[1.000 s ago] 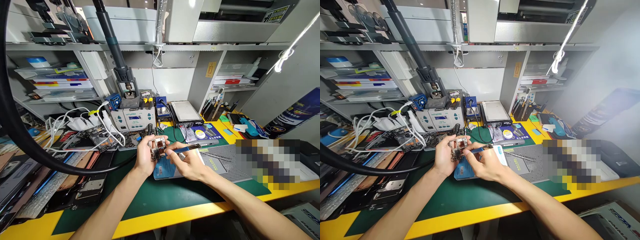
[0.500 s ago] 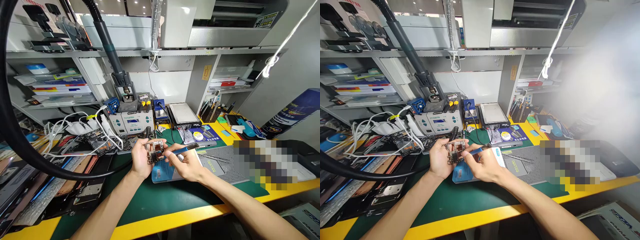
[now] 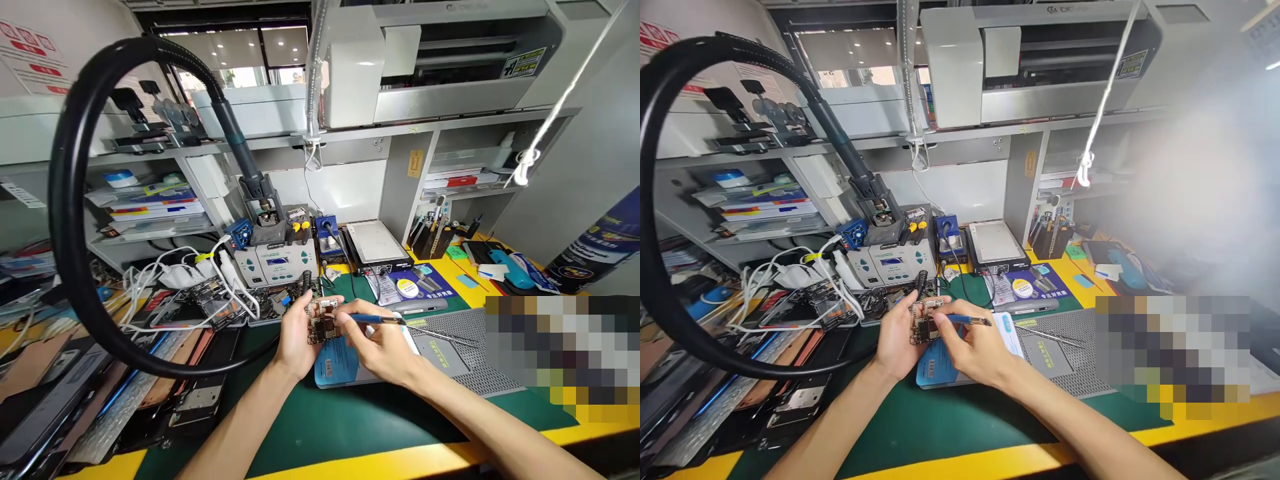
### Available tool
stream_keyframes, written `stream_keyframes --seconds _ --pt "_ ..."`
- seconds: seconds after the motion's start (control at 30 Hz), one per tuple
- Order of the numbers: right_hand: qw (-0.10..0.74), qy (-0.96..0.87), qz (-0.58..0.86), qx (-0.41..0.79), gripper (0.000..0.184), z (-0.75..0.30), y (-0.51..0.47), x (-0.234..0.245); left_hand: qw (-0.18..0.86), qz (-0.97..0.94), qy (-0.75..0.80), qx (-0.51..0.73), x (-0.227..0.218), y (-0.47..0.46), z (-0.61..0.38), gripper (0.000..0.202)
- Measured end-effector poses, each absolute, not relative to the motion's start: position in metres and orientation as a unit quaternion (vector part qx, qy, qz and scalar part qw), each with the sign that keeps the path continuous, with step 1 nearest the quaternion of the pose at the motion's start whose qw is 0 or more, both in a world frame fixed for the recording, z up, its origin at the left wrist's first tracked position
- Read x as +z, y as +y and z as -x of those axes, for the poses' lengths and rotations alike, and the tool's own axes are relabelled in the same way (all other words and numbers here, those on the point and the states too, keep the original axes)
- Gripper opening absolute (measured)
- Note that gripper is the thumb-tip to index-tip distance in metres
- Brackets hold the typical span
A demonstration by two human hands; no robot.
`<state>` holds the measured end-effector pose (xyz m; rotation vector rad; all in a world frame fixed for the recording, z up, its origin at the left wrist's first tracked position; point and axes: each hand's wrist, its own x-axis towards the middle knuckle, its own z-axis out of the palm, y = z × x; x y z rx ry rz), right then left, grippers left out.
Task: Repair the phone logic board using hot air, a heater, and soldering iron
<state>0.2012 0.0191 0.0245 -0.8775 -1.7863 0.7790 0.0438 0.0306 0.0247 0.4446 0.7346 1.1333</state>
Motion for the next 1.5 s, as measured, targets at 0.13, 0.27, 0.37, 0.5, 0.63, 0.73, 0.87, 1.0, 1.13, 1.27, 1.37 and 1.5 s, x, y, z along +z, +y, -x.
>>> stream_keyframes --seconds 0.13,0.27,0.37,0.5,0.63,0.73,0.87,1.0,1.13,1.27,1.37,1.5 --pt "0.462 -0.733 0.372 0.333 0.022 -0.201 0.019 0.023 0.752 -0.209 0.340 0.525 0.022 0.031 -0.044 0.048" --pt "0.477 -0.729 0.374 0.319 0.020 -0.201 0.018 0.023 0.750 -0.211 0.334 0.531 0.021 0.031 -0.044 0.050" --pt "0.472 -0.736 0.371 0.313 0.020 -0.202 0.019 0.022 0.754 -0.209 0.331 0.527 0.020 0.030 -0.044 0.050" --pt "0.458 -0.748 0.371 0.305 0.019 -0.204 0.021 0.019 0.749 -0.201 0.341 0.531 0.019 0.030 -0.045 0.052" --pt "0.450 -0.743 0.371 0.328 0.019 -0.208 0.021 0.015 0.746 -0.192 0.358 0.529 0.022 0.030 -0.046 0.054" --pt "0.454 -0.736 0.373 0.338 0.019 -0.208 0.022 0.014 0.747 -0.183 0.360 0.529 0.023 0.029 -0.048 0.055" --pt "0.479 -0.716 0.376 0.340 0.016 -0.203 0.025 0.016 0.761 -0.150 0.356 0.522 0.022 0.028 -0.048 0.058" --pt "0.504 -0.701 0.388 0.323 0.018 -0.204 0.025 0.020 0.770 -0.124 0.330 0.531 0.020 0.029 -0.048 0.059" --pt "0.508 -0.709 0.392 0.293 0.017 -0.210 0.018 0.021 0.761 -0.158 0.329 0.536 0.017 0.029 -0.049 0.059" --pt "0.532 -0.681 0.397 0.308 0.022 -0.208 0.017 0.017 0.753 -0.195 0.332 0.534 0.016 0.028 -0.048 0.056" --pt "0.574 -0.635 0.400 0.327 0.029 -0.208 0.025 0.011 0.750 -0.208 0.314 0.543 0.017 0.028 -0.049 0.053" --pt "0.600 -0.596 0.441 0.301 0.032 -0.217 0.028 0.008 0.756 -0.224 0.294 0.540 0.016 0.030 -0.050 0.047"
